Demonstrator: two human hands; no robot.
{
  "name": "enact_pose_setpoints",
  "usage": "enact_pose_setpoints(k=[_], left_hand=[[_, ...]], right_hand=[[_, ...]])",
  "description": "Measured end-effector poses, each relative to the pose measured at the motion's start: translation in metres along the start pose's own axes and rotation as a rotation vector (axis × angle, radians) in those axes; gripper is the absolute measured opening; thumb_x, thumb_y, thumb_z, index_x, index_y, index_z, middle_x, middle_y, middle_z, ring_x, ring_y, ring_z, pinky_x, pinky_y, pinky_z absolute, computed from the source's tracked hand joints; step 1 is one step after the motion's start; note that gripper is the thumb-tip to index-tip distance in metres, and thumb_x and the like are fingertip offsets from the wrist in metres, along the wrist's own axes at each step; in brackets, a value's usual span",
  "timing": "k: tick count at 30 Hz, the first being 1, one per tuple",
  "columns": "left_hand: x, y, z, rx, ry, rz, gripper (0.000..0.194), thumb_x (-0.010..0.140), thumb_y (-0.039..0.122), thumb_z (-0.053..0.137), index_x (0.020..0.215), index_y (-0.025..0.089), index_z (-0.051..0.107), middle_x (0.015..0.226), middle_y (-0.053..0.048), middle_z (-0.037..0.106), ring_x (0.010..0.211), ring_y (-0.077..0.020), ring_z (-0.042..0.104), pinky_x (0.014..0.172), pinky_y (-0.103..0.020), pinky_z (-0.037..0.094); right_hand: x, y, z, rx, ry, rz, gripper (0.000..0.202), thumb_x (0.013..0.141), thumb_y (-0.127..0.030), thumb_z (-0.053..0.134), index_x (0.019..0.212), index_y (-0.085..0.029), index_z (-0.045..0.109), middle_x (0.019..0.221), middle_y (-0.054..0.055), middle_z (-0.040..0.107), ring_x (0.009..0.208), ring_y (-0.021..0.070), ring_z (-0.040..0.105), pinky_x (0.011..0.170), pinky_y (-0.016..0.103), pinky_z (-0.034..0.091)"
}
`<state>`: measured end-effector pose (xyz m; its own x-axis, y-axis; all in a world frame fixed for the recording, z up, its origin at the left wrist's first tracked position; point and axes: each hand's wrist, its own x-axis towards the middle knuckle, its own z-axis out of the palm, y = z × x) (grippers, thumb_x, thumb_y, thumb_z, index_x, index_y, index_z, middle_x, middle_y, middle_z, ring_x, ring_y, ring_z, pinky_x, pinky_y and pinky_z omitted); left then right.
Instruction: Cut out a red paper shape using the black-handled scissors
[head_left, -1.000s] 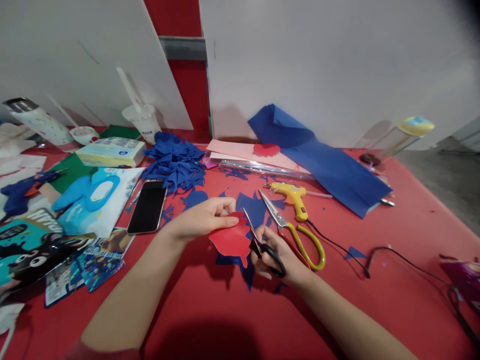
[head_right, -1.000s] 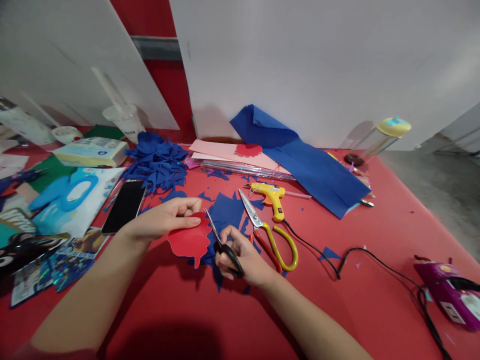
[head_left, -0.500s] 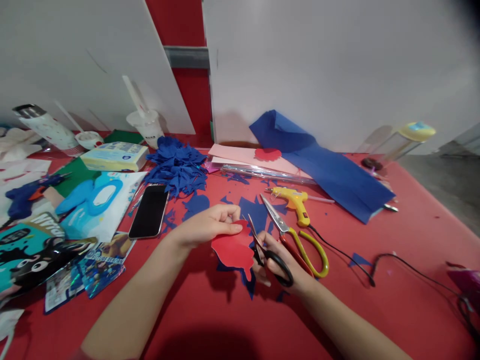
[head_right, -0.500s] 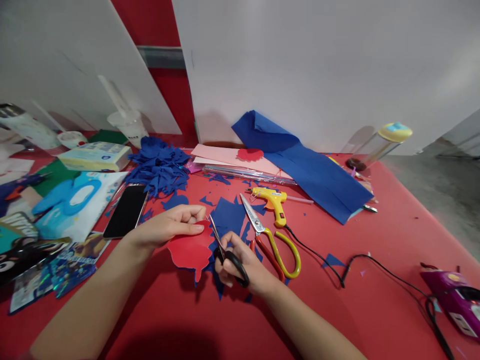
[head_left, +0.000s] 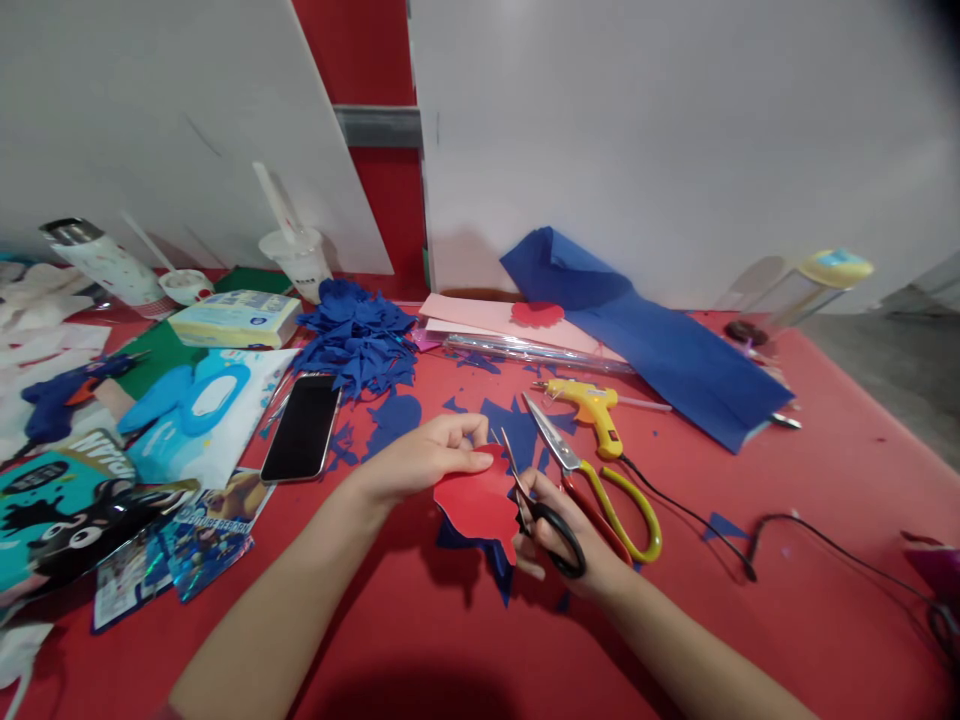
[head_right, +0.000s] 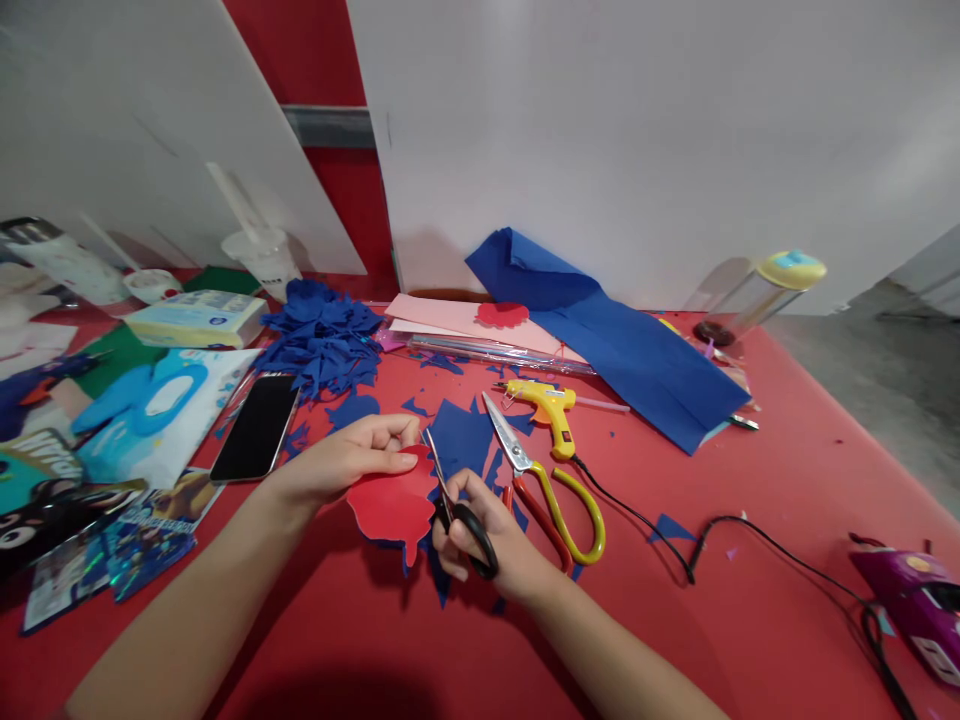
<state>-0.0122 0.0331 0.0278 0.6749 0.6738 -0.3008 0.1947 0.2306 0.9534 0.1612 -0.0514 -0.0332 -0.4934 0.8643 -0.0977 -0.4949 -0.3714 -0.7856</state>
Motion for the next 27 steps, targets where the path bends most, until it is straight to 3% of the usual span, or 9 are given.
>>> enact_pose_setpoints(k=[13, 27], left_hand=[[0.0045, -0.0066, 0.0031, -0.102, 0.007, 0.021, 0.032, 0.073, 0.032, 0.061, 0.064, 0.019, 0.033, 0.050, 0.009, 0.032, 0.041, -0.0037, 0.025, 0.042, -0.019, 0.017], [0.0010, -0.0002, -0.0019, -0.027, -0.034, 0.049, 0.027, 0.075, 0.027, 0.058, 0.063, 0.018, 0.035, 0.048, 0.010, 0.030, 0.040, -0.0029, 0.023, 0.040, -0.018, 0.015]], right_hand=[[-0.0005, 0.0037, 0.0019, -0.009, 0.106, -0.010, 0.045, 0.063, -0.054, 0.069, 0.079, -0.024, 0.038, 0.057, -0.009, 0.038, 0.039, 0.0039, 0.023, 0.036, 0.017, 0.023], [-0.0017, 0.0050, 0.0007, 0.047, 0.017, -0.006, 0.042, 0.068, -0.049, 0.068, 0.080, -0.024, 0.036, 0.056, -0.010, 0.042, 0.037, 0.0026, 0.027, 0.036, 0.015, 0.022]])
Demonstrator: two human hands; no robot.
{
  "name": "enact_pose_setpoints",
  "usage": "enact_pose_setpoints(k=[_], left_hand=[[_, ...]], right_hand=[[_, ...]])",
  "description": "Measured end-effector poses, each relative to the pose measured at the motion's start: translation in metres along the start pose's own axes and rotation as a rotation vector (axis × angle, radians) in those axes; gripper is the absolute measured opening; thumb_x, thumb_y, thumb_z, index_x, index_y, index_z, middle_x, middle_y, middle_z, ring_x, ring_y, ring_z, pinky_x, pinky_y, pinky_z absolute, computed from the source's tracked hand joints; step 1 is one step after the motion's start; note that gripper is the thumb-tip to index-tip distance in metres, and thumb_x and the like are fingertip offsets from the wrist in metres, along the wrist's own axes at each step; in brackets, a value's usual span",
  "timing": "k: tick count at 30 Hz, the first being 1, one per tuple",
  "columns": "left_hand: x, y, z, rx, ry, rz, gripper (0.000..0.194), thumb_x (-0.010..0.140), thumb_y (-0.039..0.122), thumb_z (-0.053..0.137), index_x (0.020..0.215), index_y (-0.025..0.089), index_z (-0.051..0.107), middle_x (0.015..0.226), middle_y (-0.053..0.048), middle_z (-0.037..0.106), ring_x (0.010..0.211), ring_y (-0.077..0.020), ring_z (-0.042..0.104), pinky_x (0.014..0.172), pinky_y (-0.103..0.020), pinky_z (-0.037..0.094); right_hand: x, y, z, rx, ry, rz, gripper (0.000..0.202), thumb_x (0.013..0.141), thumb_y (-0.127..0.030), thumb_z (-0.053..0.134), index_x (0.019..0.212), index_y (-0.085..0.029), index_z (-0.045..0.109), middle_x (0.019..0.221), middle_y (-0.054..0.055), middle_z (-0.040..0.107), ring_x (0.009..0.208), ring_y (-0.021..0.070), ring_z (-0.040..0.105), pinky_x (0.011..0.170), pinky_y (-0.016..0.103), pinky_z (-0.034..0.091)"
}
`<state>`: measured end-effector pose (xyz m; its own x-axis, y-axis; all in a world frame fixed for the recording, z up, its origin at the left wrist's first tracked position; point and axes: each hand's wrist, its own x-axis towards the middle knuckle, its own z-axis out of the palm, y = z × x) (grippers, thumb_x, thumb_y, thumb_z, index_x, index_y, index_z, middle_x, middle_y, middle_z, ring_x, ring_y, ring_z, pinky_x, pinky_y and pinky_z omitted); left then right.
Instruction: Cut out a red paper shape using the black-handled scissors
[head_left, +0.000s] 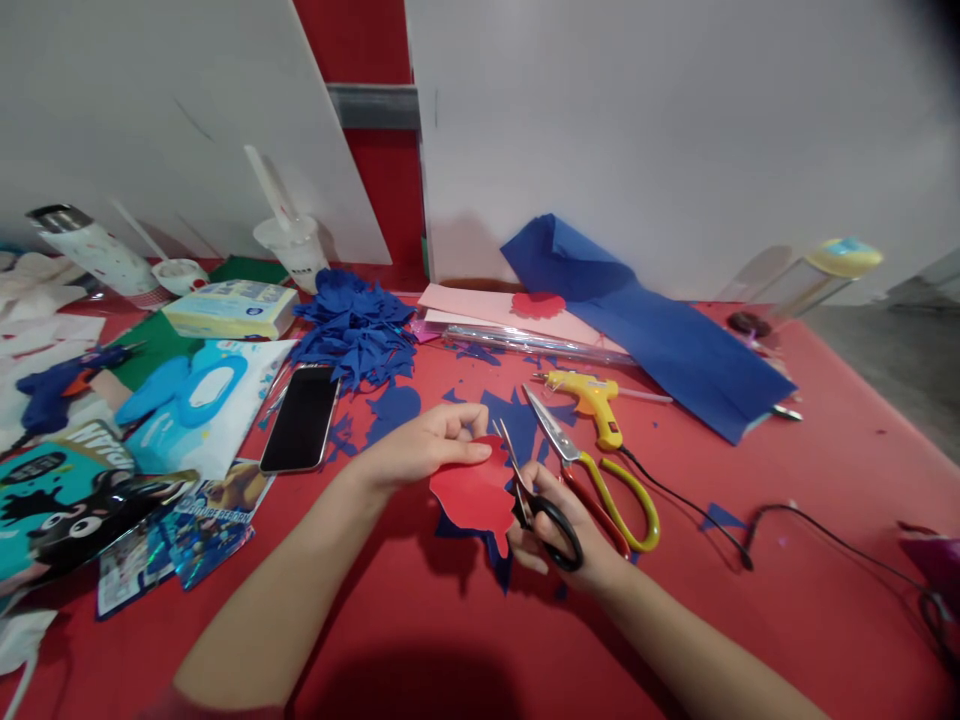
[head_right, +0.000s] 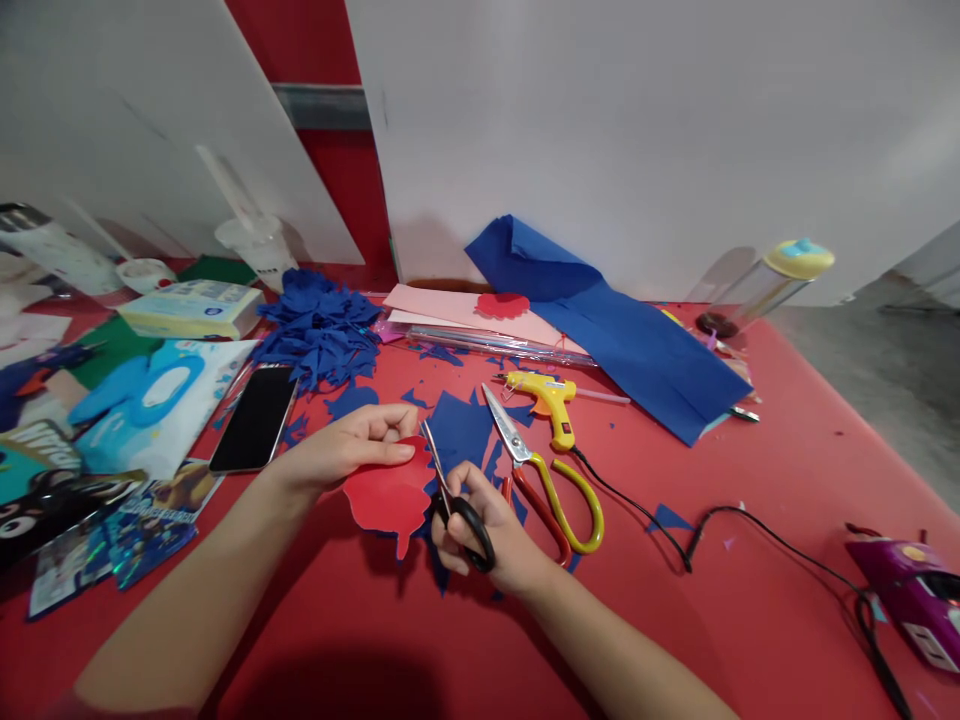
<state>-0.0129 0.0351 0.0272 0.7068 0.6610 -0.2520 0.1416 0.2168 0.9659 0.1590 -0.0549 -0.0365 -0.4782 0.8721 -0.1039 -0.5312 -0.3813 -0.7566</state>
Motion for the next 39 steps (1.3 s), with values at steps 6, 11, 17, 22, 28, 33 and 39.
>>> enact_pose_setpoints(k=[6, 11, 17, 22, 28, 33, 39], left_hand=[[-0.001, 0.001, -0.001, -0.032, 0.001, -0.028, 0.027, 0.072, 0.026, 0.060, 0.063, 0.017, 0.036, 0.048, 0.010, 0.033, 0.040, -0.0029, 0.025, 0.040, -0.017, 0.017], [-0.004, 0.002, -0.003, -0.083, -0.003, -0.083, 0.028, 0.068, 0.025, 0.062, 0.061, 0.017, 0.036, 0.049, 0.009, 0.035, 0.040, -0.0027, 0.028, 0.038, -0.015, 0.018], [-0.005, 0.002, -0.009, -0.097, -0.072, -0.095, 0.032, 0.066, 0.024, 0.063, 0.058, 0.017, 0.032, 0.049, 0.009, 0.031, 0.040, -0.0021, 0.025, 0.038, -0.015, 0.018], [-0.005, 0.001, -0.011, -0.011, -0.093, -0.092, 0.030, 0.069, 0.026, 0.061, 0.061, 0.018, 0.033, 0.049, 0.009, 0.031, 0.041, -0.0031, 0.025, 0.039, -0.016, 0.017], [-0.002, -0.001, -0.001, 0.257, -0.156, -0.043, 0.023, 0.077, 0.028, 0.052, 0.066, 0.019, 0.035, 0.051, 0.009, 0.030, 0.044, -0.0055, 0.024, 0.042, -0.019, 0.018], [0.002, -0.002, 0.013, 0.560, -0.122, 0.048, 0.020, 0.079, 0.024, 0.049, 0.065, 0.019, 0.036, 0.052, 0.008, 0.033, 0.048, -0.0080, 0.028, 0.047, -0.020, 0.023], [0.004, -0.007, 0.024, 0.750, 0.011, 0.109, 0.015, 0.081, 0.026, 0.047, 0.069, 0.019, 0.042, 0.056, 0.006, 0.039, 0.054, -0.0103, 0.036, 0.053, -0.022, 0.026]], right_hand=[[0.001, -0.001, 0.001, -0.020, -0.028, -0.007, 0.043, 0.069, -0.049, 0.067, 0.079, -0.025, 0.033, 0.051, -0.011, 0.041, 0.037, 0.0033, 0.023, 0.035, 0.014, 0.022], [0.001, 0.001, -0.001, -0.049, -0.077, 0.005, 0.045, 0.070, -0.050, 0.065, 0.079, -0.025, 0.030, 0.049, -0.012, 0.041, 0.035, 0.0025, 0.020, 0.033, 0.014, 0.021], [0.001, 0.002, -0.003, -0.040, -0.100, 0.023, 0.045, 0.070, -0.048, 0.067, 0.078, -0.025, 0.029, 0.048, -0.012, 0.043, 0.032, 0.0020, 0.024, 0.031, 0.012, 0.024], [0.003, 0.003, -0.002, -0.102, -0.041, -0.027, 0.044, 0.069, -0.050, 0.066, 0.080, -0.024, 0.031, 0.046, -0.012, 0.049, 0.027, 0.0033, 0.033, 0.029, 0.012, 0.024], [0.007, 0.004, -0.005, -0.167, 0.155, -0.143, 0.050, 0.063, -0.054, 0.068, 0.084, -0.025, 0.032, 0.054, -0.008, 0.058, 0.031, 0.0061, 0.041, 0.032, 0.015, 0.029], [0.009, 0.005, -0.008, -0.155, 0.289, -0.168, 0.055, 0.055, -0.030, 0.080, 0.084, -0.026, 0.033, 0.055, -0.012, 0.052, 0.034, 0.0057, 0.045, 0.036, 0.016, 0.037], [0.008, 0.002, -0.003, -0.232, 0.348, -0.187, 0.046, 0.064, -0.021, 0.074, 0.083, -0.025, 0.033, 0.052, -0.012, 0.051, 0.037, 0.0041, 0.042, 0.040, 0.014, 0.034]])
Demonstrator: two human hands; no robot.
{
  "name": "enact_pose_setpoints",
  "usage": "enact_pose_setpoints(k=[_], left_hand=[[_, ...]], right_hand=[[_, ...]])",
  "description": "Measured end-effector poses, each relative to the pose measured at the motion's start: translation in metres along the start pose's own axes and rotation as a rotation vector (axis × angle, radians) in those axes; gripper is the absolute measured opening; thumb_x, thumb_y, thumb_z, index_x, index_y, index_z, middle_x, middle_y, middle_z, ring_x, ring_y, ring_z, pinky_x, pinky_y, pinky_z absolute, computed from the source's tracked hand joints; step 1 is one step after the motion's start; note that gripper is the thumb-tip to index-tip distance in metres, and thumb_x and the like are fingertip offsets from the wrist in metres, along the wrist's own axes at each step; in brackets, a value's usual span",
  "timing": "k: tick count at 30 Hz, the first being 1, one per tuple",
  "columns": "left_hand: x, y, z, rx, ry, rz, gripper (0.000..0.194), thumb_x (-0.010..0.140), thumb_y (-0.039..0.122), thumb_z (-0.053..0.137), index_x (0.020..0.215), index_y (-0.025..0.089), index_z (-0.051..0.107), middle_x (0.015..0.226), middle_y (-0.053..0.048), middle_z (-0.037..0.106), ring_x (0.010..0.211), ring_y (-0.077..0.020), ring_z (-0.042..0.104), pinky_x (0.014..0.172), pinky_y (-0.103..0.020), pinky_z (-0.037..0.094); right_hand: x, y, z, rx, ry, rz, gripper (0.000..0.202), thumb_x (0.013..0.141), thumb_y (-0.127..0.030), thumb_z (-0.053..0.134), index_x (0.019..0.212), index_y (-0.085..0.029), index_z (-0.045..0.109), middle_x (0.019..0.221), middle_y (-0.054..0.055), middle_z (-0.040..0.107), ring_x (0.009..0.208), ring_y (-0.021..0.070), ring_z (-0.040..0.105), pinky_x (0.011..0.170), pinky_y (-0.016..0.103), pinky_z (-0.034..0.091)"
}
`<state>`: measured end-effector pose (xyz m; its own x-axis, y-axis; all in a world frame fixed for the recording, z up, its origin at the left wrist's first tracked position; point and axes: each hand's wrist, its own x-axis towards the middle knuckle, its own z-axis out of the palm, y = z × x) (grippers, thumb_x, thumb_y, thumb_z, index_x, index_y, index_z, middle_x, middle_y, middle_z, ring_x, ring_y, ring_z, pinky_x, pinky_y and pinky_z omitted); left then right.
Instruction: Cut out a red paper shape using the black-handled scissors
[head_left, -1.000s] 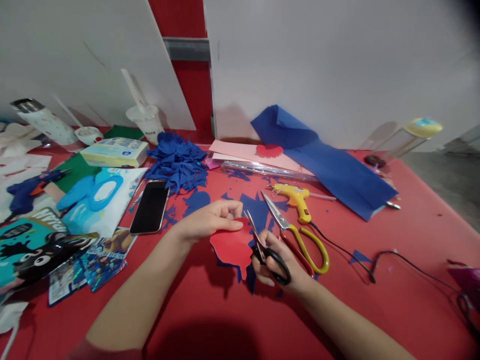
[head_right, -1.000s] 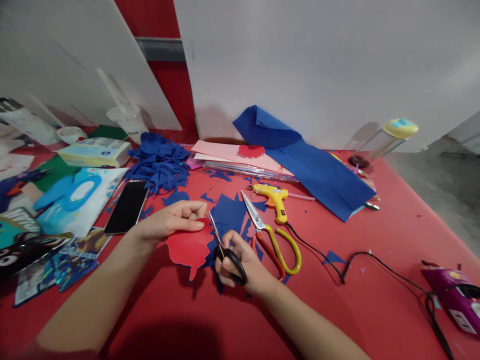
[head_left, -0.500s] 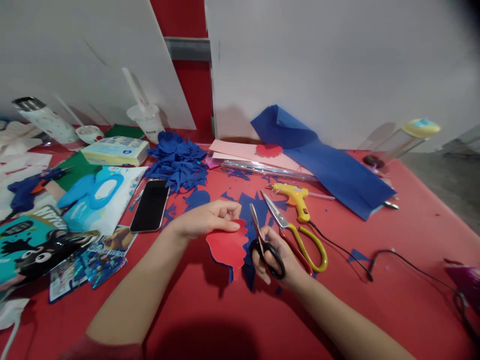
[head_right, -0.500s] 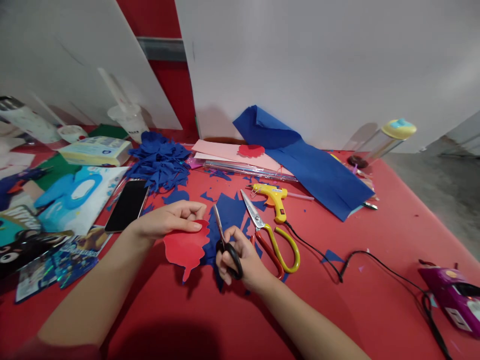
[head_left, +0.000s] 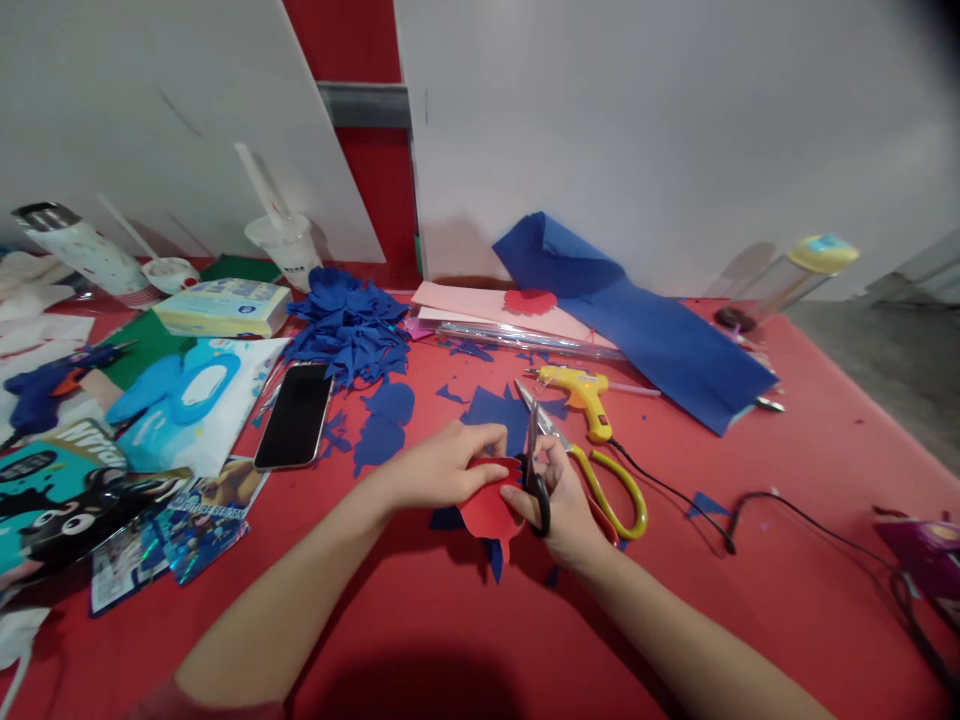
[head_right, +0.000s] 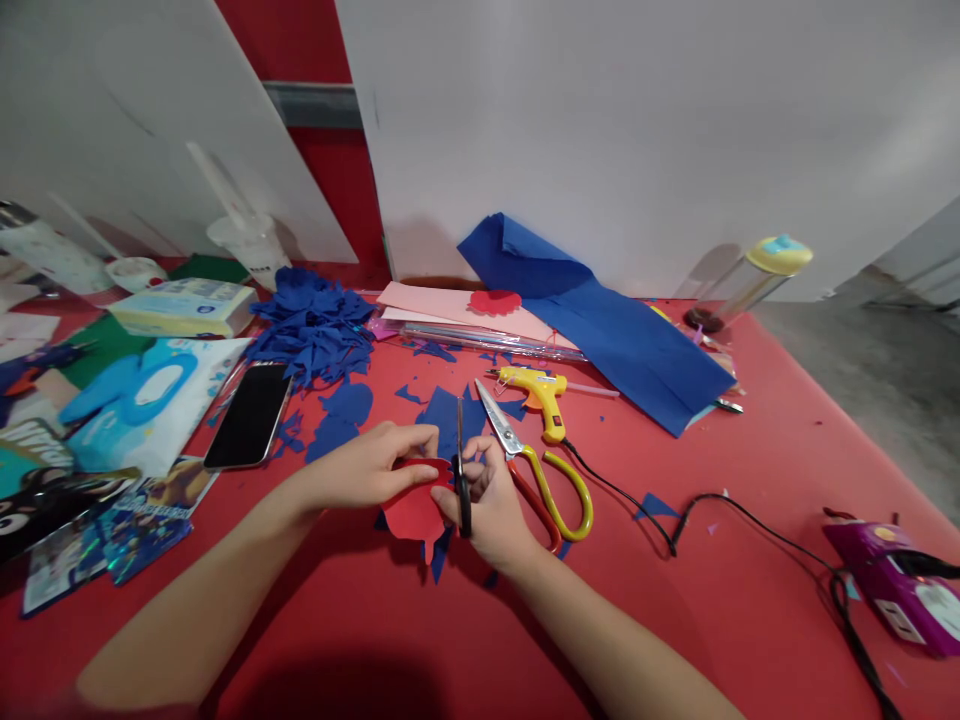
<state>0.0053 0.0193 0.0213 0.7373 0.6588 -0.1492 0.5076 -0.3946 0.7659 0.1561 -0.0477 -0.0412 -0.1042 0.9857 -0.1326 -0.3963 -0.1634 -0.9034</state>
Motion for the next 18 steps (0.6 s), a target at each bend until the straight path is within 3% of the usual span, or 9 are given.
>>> enact_pose_setpoints(k=[3, 7, 10, 13, 18], left_hand=[[0.000, -0.002, 0.003, -0.045, 0.048, -0.004, 0.007, 0.083, 0.027, 0.045, 0.086, 0.021, 0.046, 0.057, 0.007, 0.042, 0.053, -0.0109, 0.038, 0.055, -0.022, 0.029], [0.001, -0.007, 0.000, -0.174, 0.065, 0.070, 0.030, 0.078, 0.021, 0.051, 0.106, 0.022, 0.041, 0.083, 0.001, 0.055, 0.069, -0.0128, 0.050, 0.061, -0.022, 0.037], [0.002, -0.010, -0.004, -0.172, -0.030, 0.166, 0.029, 0.075, 0.015, 0.051, 0.103, 0.021, 0.048, 0.099, -0.002, 0.058, 0.078, -0.0130, 0.053, 0.067, -0.022, 0.039], [0.004, -0.011, -0.005, -0.118, -0.135, 0.192, 0.024, 0.075, 0.009, 0.048, 0.094, 0.018, 0.059, 0.093, -0.001, 0.064, 0.076, -0.0118, 0.055, 0.069, -0.021, 0.040], [0.005, -0.011, -0.001, -0.070, -0.100, 0.144, 0.026, 0.075, 0.005, 0.045, 0.091, 0.016, 0.063, 0.080, 0.000, 0.067, 0.059, -0.0074, 0.052, 0.060, -0.019, 0.038]], right_hand=[[0.002, 0.000, -0.001, -0.020, 0.059, -0.069, 0.043, 0.066, -0.019, 0.072, 0.082, -0.025, 0.033, 0.050, -0.013, 0.050, 0.036, 0.0034, 0.041, 0.039, 0.013, 0.033], [0.005, 0.002, -0.005, -0.036, 0.115, -0.116, 0.041, 0.069, -0.018, 0.070, 0.083, -0.026, 0.032, 0.046, -0.014, 0.048, 0.032, 0.0051, 0.042, 0.035, 0.013, 0.033], [0.007, 0.003, -0.007, -0.042, 0.164, -0.119, 0.040, 0.069, -0.020, 0.069, 0.083, -0.026, 0.032, 0.044, -0.015, 0.048, 0.028, 0.0052, 0.040, 0.031, 0.013, 0.030], [0.007, 0.002, -0.006, -0.031, 0.194, -0.131, 0.040, 0.067, -0.021, 0.069, 0.084, -0.026, 0.033, 0.046, -0.014, 0.049, 0.026, 0.0047, 0.039, 0.029, 0.012, 0.028], [0.007, 0.002, -0.004, -0.033, 0.222, -0.134, 0.038, 0.068, -0.019, 0.066, 0.083, -0.026, 0.033, 0.045, -0.014, 0.050, 0.026, 0.0054, 0.041, 0.029, 0.012, 0.028]])
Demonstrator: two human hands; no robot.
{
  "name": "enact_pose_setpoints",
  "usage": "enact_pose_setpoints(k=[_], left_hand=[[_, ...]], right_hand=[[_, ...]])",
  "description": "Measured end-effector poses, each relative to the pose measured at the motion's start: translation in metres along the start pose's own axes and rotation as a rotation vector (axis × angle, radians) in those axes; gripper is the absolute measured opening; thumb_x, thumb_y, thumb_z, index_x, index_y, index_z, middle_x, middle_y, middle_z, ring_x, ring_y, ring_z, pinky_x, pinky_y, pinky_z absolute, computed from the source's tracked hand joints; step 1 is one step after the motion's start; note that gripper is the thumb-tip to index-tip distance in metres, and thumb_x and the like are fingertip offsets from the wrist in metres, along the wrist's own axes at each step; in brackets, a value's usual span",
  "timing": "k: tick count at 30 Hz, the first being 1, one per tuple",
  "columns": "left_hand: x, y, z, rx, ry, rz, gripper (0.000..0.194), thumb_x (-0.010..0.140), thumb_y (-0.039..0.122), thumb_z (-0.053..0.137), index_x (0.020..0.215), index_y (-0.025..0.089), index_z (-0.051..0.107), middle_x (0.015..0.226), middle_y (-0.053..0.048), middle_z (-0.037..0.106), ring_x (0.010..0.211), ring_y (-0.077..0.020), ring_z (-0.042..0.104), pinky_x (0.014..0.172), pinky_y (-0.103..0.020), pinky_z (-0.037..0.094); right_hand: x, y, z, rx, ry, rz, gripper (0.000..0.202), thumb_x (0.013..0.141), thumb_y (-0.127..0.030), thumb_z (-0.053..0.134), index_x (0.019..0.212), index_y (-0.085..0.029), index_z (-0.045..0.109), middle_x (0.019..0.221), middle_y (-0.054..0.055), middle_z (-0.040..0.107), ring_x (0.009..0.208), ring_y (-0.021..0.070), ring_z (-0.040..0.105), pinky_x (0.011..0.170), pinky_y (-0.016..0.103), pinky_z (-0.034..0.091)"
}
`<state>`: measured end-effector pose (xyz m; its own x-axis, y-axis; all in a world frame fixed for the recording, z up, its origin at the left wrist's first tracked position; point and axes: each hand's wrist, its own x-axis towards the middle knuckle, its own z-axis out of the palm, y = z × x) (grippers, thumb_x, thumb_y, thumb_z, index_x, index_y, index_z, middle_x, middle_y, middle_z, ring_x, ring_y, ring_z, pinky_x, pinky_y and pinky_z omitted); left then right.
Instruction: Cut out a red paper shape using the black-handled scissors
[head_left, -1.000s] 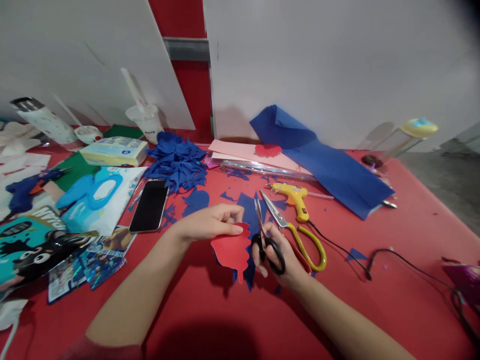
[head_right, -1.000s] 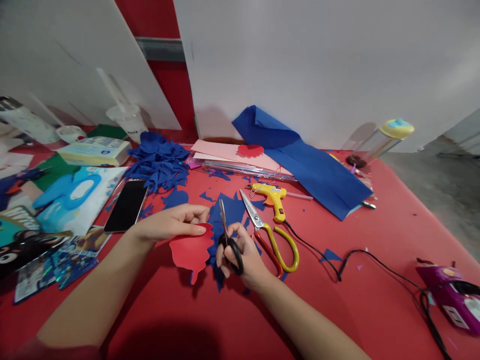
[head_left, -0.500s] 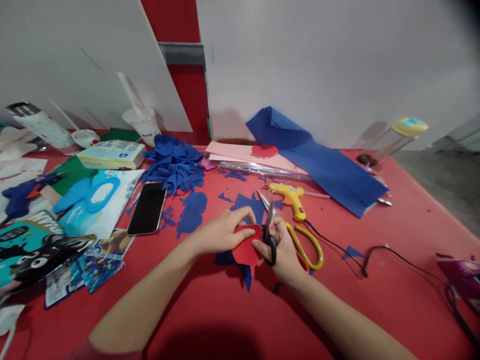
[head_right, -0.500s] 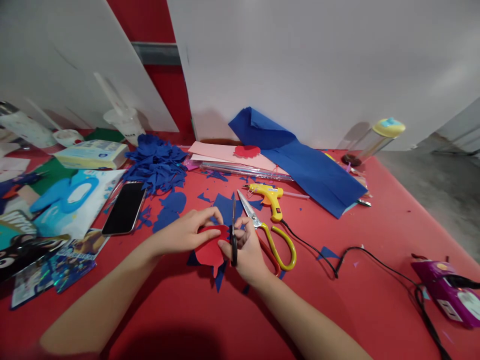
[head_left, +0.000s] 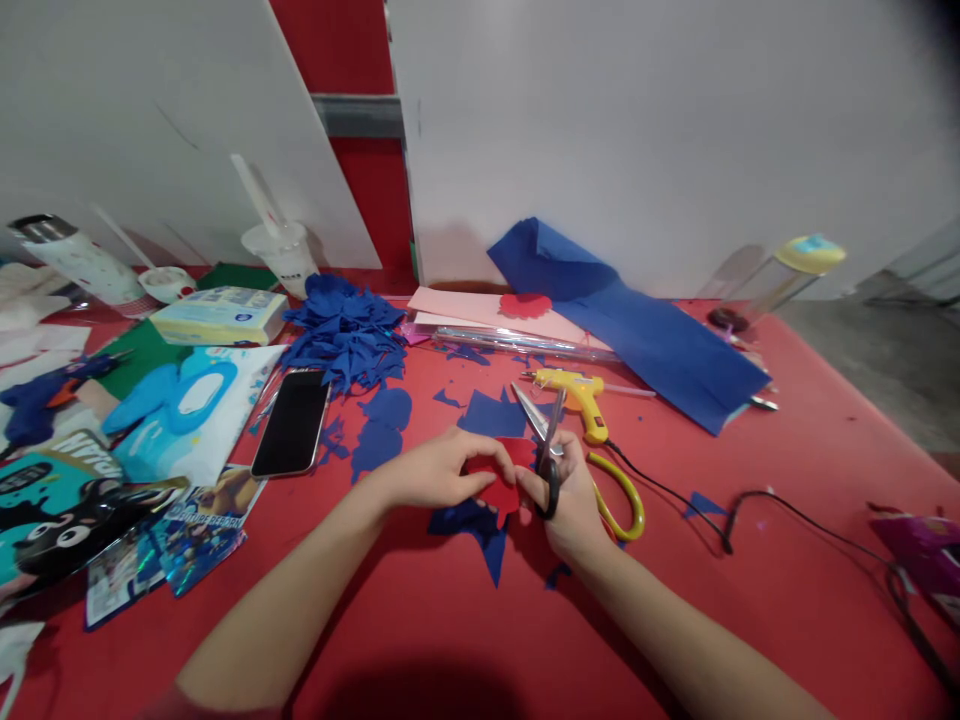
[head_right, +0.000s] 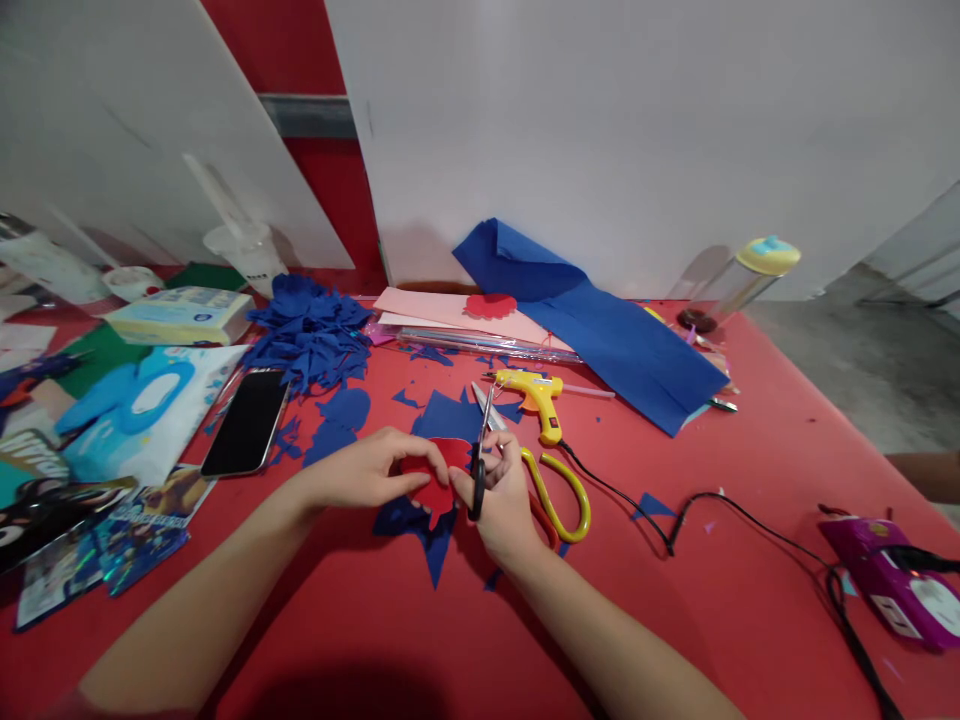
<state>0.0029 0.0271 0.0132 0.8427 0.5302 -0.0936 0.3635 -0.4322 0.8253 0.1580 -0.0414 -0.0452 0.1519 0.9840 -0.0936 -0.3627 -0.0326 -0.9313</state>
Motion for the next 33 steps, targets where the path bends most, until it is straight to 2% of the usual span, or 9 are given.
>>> enact_pose_setpoints(k=[3, 9, 16, 21, 24, 26, 30, 33], left_hand=[[-0.001, 0.001, 0.001, 0.015, 0.036, -0.009, 0.027, 0.076, 0.004, 0.044, 0.090, 0.015, 0.064, 0.079, -0.001, 0.068, 0.057, -0.0071, 0.053, 0.061, -0.018, 0.040], [-0.003, 0.005, -0.004, 0.062, 0.066, 0.000, 0.031, 0.078, 0.003, 0.042, 0.093, 0.015, 0.066, 0.091, -0.004, 0.071, 0.081, -0.0116, 0.062, 0.074, -0.020, 0.043], [-0.011, 0.007, -0.016, 0.083, 0.073, -0.099, 0.034, 0.078, 0.005, 0.041, 0.098, 0.015, 0.067, 0.094, -0.005, 0.071, 0.083, -0.0143, 0.065, 0.076, -0.023, 0.046], [-0.017, 0.009, -0.024, 0.044, 0.109, -0.075, 0.035, 0.076, 0.003, 0.042, 0.096, 0.016, 0.067, 0.094, -0.004, 0.071, 0.084, -0.0128, 0.064, 0.077, -0.021, 0.047], [-0.019, 0.010, -0.028, -0.039, 0.118, -0.106, 0.035, 0.076, 0.003, 0.042, 0.099, 0.016, 0.066, 0.100, -0.004, 0.069, 0.088, -0.0141, 0.064, 0.077, -0.021, 0.048], [-0.020, 0.011, -0.030, -0.106, 0.112, -0.135, 0.035, 0.077, 0.004, 0.042, 0.099, 0.016, 0.066, 0.102, -0.004, 0.068, 0.089, -0.0151, 0.064, 0.073, -0.021, 0.050], [-0.023, 0.014, -0.035, -0.237, 0.075, -0.194, 0.032, 0.078, 0.006, 0.042, 0.098, 0.015, 0.065, 0.103, -0.006, 0.067, 0.083, -0.0151, 0.066, 0.061, -0.019, 0.052], [-0.024, 0.014, -0.036, -0.249, 0.023, -0.213, 0.031, 0.080, 0.009, 0.043, 0.100, 0.016, 0.064, 0.105, -0.006, 0.066, 0.079, -0.0149, 0.067, 0.060, -0.019, 0.052]], right_hand=[[0.000, 0.000, -0.001, -0.023, -0.003, 0.027, 0.037, 0.069, -0.021, 0.066, 0.083, -0.026, 0.032, 0.046, -0.013, 0.053, 0.026, 0.0055, 0.041, 0.028, 0.012, 0.027], [0.005, -0.001, -0.002, 0.003, -0.019, 0.057, 0.039, 0.068, -0.021, 0.068, 0.082, -0.025, 0.033, 0.052, -0.012, 0.053, 0.032, 0.0059, 0.045, 0.027, 0.011, 0.029], [0.011, -0.006, -0.007, -0.002, -0.019, 0.059, 0.039, 0.067, -0.020, 0.068, 0.082, -0.025, 0.032, 0.061, -0.008, 0.062, 0.035, 0.0065, 0.047, 0.028, 0.012, 0.032], [0.003, -0.005, -0.014, -0.055, -0.200, 0.151, 0.037, 0.070, -0.030, 0.067, 0.082, -0.024, 0.032, 0.051, -0.010, 0.056, 0.032, 0.0058, 0.043, 0.032, 0.014, 0.032], [-0.002, -0.004, -0.021, -0.021, -0.386, 0.225, 0.038, 0.074, -0.043, 0.063, 0.086, -0.024, 0.032, 0.050, -0.010, 0.051, 0.033, 0.0065, 0.041, 0.037, 0.017, 0.030], [-0.004, -0.002, -0.026, 0.014, -0.501, 0.247, 0.043, 0.070, -0.051, 0.064, 0.088, -0.024, 0.035, 0.055, -0.008, 0.050, 0.040, 0.0079, 0.043, 0.042, 0.019, 0.032], [-0.008, 0.000, -0.030, 0.094, -0.605, 0.307, 0.047, 0.067, -0.058, 0.063, 0.089, -0.026, 0.036, 0.060, -0.006, 0.047, 0.047, 0.0096, 0.042, 0.045, 0.021, 0.031], [-0.010, 0.001, -0.028, 0.090, -0.587, 0.290, 0.046, 0.067, -0.058, 0.063, 0.089, -0.026, 0.038, 0.061, -0.005, 0.048, 0.047, 0.0101, 0.042, 0.045, 0.021, 0.031]])
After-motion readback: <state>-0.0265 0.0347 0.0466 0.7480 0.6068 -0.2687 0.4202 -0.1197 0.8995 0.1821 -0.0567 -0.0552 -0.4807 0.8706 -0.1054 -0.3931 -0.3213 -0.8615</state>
